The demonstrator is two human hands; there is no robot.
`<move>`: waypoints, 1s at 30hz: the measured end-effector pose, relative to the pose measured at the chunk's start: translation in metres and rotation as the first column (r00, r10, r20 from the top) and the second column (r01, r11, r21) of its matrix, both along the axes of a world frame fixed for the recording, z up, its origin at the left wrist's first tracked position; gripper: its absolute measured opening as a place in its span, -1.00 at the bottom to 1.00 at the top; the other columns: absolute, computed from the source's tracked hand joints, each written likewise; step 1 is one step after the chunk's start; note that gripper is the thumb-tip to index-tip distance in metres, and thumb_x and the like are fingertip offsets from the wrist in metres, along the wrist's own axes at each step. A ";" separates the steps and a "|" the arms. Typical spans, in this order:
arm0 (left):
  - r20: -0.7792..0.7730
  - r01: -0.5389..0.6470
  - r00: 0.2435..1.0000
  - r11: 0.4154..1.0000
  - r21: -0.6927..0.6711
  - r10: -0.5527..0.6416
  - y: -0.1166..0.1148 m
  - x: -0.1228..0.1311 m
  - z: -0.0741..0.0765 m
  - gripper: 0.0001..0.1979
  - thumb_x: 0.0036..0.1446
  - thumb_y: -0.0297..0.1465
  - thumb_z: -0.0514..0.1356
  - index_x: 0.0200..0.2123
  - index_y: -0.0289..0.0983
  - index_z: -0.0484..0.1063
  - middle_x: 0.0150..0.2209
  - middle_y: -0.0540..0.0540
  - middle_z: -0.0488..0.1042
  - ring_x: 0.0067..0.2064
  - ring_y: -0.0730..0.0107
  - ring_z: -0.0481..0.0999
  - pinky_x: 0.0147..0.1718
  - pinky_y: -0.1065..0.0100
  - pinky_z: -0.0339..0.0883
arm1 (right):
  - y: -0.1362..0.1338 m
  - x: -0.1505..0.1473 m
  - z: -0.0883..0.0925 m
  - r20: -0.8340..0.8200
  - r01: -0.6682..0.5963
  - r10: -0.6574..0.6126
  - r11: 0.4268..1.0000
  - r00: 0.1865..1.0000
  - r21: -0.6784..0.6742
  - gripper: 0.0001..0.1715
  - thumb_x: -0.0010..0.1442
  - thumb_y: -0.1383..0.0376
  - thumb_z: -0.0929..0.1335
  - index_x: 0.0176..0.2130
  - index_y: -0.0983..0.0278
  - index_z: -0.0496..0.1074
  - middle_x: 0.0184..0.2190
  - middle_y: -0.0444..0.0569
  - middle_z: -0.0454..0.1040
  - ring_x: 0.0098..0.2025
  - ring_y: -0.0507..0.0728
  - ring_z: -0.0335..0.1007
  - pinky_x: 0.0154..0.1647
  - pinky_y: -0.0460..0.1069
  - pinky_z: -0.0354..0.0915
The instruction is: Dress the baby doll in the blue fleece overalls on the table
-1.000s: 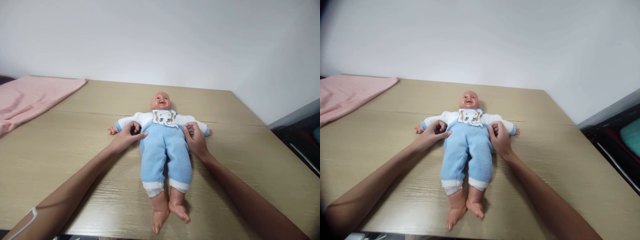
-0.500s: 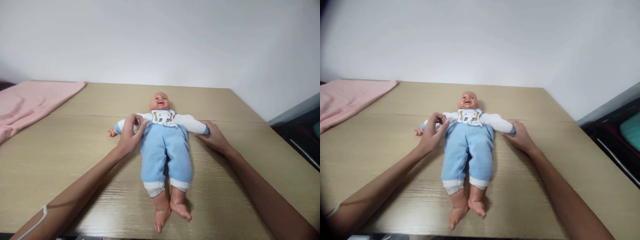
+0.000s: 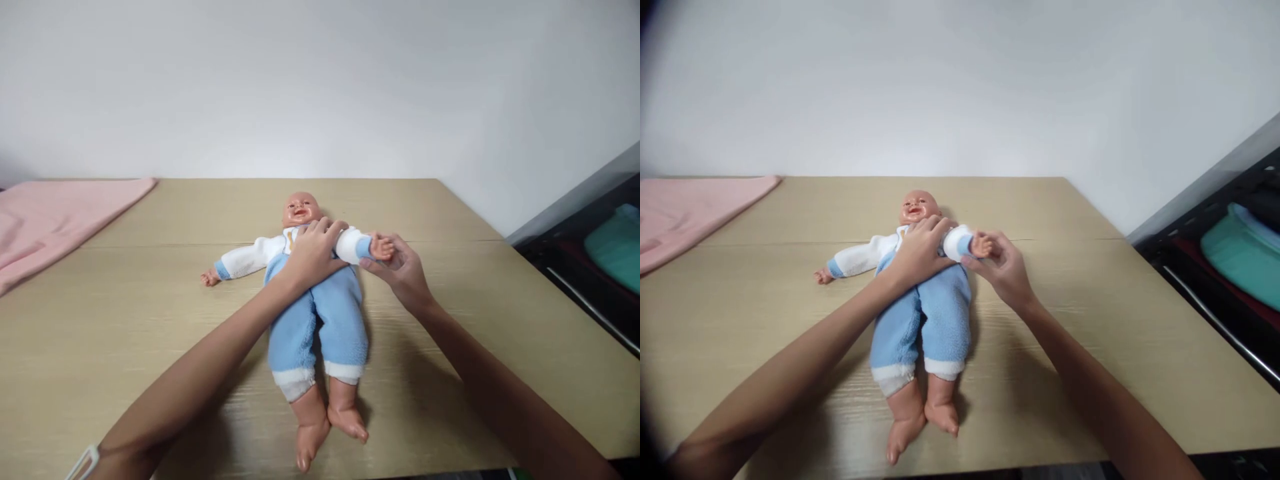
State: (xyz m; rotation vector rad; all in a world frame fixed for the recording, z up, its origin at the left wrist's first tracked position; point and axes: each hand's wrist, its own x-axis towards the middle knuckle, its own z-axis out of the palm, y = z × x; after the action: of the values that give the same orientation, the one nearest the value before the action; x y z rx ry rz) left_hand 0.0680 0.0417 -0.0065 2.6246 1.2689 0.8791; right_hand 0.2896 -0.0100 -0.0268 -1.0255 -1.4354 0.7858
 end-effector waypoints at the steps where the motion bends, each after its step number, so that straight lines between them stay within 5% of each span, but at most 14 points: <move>1: 0.025 -0.002 1.000 1.000 -0.002 0.002 0.001 0.000 -0.001 -0.52 0.30 -0.16 0.41 0.19 -0.19 0.48 0.05 -0.28 0.56 0.13 -0.22 0.53 0.13 -0.06 0.34 | -0.003 -0.002 0.000 -0.031 -0.041 0.041 0.999 0.999 -0.002 -0.30 0.17 -0.10 0.66 0.15 0.12 0.56 0.19 0.10 0.67 0.19 0.37 0.64 0.30 0.29 0.56; 6: 0.338 0.007 0.941 0.999 -0.035 0.005 0.003 -0.014 -0.009 -0.69 0.30 -0.20 0.35 0.03 -0.21 0.51 -0.01 -0.22 0.63 0.04 -0.10 0.60 0.09 0.02 0.40 | -0.005 0.001 -0.019 -0.039 -0.073 0.072 0.997 0.997 -0.031 -0.46 0.46 -0.09 0.44 0.29 0.05 0.47 0.35 0.10 0.55 0.36 0.32 0.49 0.46 0.32 0.39; 9: 0.559 0.018 0.828 0.994 -0.109 0.047 0.003 -0.025 -0.015 -0.71 0.28 -0.21 0.36 -0.01 -0.21 0.53 0.02 -0.20 0.66 0.08 -0.08 0.62 0.19 0.01 0.42 | -0.002 -0.004 -0.038 0.009 -0.102 0.105 0.980 0.994 -0.172 -0.50 0.42 -0.08 0.46 0.20 0.11 0.49 0.30 0.13 0.56 0.31 0.32 0.51 0.43 0.33 0.39; 13: 0.713 0.015 0.678 0.966 -0.260 0.182 0.002 -0.036 -0.019 -0.68 0.22 -0.13 0.43 -0.13 -0.21 0.57 -0.07 -0.19 0.69 0.14 -0.16 0.62 0.28 -0.05 0.42 | 0.002 -0.021 -0.051 -0.036 -0.305 0.306 0.922 0.951 -0.240 -0.48 0.40 -0.10 0.48 0.15 0.13 0.48 0.19 0.10 0.60 0.21 0.29 0.56 0.33 0.26 0.46; 21: 0.863 0.029 0.439 0.957 -0.290 0.248 -0.002 -0.056 -0.017 -0.63 0.24 -0.07 0.45 -0.03 -0.17 0.61 -0.05 -0.13 0.73 0.30 -0.09 0.58 0.45 0.00 0.33 | -0.002 -0.055 -0.038 -0.212 -0.382 0.338 0.898 0.917 -0.218 -0.52 0.42 -0.14 0.48 0.14 0.06 0.51 0.17 -0.01 0.59 0.24 0.25 0.50 0.35 0.18 0.42; 30: 0.942 0.049 0.163 0.951 -0.305 0.294 0.002 -0.083 -0.034 -0.56 0.23 -0.04 0.49 0.07 -0.10 0.60 0.21 -0.05 0.67 0.44 0.12 0.51 0.52 0.18 0.25 | 0.000 -0.099 -0.014 -0.147 -0.407 0.389 0.905 0.910 -0.123 -0.48 0.34 -0.18 0.55 0.06 0.06 0.50 0.02 -0.02 0.55 0.11 0.27 0.49 0.21 0.19 0.47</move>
State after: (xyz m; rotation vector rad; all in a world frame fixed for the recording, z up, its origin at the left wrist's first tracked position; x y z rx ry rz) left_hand -0.0149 0.0438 -0.0402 1.0672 0.9895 1.8189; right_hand 0.1905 -0.0101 -0.0410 -0.7861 -1.5192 1.2496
